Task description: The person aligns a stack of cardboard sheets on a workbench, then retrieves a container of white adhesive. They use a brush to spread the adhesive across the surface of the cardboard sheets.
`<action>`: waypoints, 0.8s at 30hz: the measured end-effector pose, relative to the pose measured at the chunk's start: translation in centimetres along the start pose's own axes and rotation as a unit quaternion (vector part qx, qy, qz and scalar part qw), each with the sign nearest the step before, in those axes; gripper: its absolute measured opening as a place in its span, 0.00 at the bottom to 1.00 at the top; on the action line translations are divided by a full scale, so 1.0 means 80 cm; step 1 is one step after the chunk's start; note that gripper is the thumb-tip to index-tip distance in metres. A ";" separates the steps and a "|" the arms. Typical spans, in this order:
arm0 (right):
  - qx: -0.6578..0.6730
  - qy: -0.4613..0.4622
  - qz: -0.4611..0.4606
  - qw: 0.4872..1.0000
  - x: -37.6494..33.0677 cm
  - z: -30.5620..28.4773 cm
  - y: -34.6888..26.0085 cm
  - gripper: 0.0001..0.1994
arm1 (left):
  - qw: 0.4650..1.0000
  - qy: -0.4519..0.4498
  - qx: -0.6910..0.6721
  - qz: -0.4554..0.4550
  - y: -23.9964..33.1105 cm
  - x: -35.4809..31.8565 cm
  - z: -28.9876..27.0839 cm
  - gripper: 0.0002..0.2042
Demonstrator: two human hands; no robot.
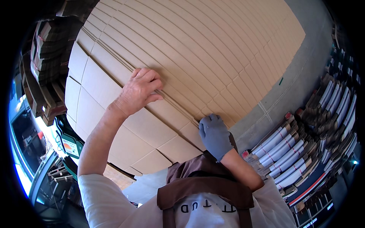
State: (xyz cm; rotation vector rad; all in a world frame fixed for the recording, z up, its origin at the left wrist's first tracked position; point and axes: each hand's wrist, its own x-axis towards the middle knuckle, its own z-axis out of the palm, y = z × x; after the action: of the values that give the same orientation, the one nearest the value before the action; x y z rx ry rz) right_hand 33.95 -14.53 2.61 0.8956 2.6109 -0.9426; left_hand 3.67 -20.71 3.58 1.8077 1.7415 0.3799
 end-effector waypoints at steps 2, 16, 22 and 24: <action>0.003 0.001 0.005 1.000 0.001 -0.002 0.000 0.06 | 1.000 0.000 -0.003 -0.001 -0.001 0.002 0.000 0.14; -0.013 -0.031 0.026 0.999 0.005 0.000 -0.004 0.06 | 0.999 0.032 0.002 0.025 -0.012 -0.008 0.007 0.16; -0.028 -0.026 0.008 0.999 0.007 -0.001 -0.003 0.07 | 0.998 0.046 0.003 0.032 -0.016 -0.014 0.012 0.16; -0.031 -0.012 0.009 0.999 0.004 -0.001 -0.002 0.08 | 0.998 0.048 0.000 0.045 -0.021 -0.010 0.010 0.16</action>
State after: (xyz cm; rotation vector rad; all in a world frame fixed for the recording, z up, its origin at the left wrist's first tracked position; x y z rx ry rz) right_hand 33.60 -14.44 2.67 0.8854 2.5932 -0.8564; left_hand 2.71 -21.71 2.13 1.9004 1.7277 0.5117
